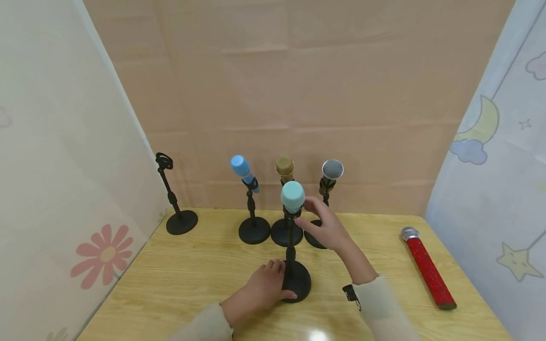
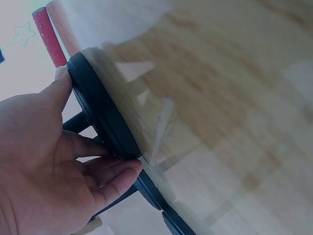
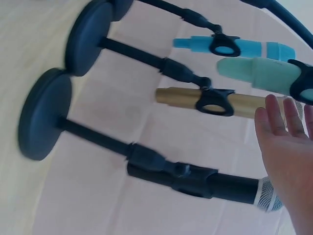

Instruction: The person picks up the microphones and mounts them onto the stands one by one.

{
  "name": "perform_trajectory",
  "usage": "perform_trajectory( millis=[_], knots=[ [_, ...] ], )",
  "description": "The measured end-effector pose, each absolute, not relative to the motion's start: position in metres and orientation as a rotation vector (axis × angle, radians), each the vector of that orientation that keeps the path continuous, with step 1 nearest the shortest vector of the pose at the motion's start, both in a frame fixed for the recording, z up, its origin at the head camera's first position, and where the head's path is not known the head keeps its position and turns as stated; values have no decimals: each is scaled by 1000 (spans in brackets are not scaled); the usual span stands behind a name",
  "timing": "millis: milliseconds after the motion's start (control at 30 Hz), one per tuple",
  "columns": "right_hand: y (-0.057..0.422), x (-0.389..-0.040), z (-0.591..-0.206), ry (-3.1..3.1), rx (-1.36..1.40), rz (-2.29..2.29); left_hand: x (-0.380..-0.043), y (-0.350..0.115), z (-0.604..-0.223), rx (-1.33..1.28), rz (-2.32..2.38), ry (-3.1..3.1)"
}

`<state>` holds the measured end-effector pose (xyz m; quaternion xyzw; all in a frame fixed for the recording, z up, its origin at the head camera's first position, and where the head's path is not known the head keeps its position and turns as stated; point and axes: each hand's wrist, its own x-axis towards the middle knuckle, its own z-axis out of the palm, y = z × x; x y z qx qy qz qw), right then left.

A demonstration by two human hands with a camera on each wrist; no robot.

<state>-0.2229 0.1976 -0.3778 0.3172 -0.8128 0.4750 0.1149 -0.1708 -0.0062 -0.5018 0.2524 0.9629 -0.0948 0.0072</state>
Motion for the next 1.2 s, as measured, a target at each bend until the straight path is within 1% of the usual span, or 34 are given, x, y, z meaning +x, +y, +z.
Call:
perform_trajectory(
  millis=[200, 400, 800, 1200],
  knots=[
    [213, -212, -397, -2435, 879, 1322, -172, -9, -500, 822, -255, 3013],
    [219, -205, -409, -2465, 932, 1248, -172, -16, -495, 839, -91, 2997],
    [219, -195, -441, -2614, 1003, 1056, -174, -33, -489, 926, 146, 2941],
    [217, -189, -465, -2873, 1023, 1060, -179, -42, -489, 943, 221, 2903]
  ],
)
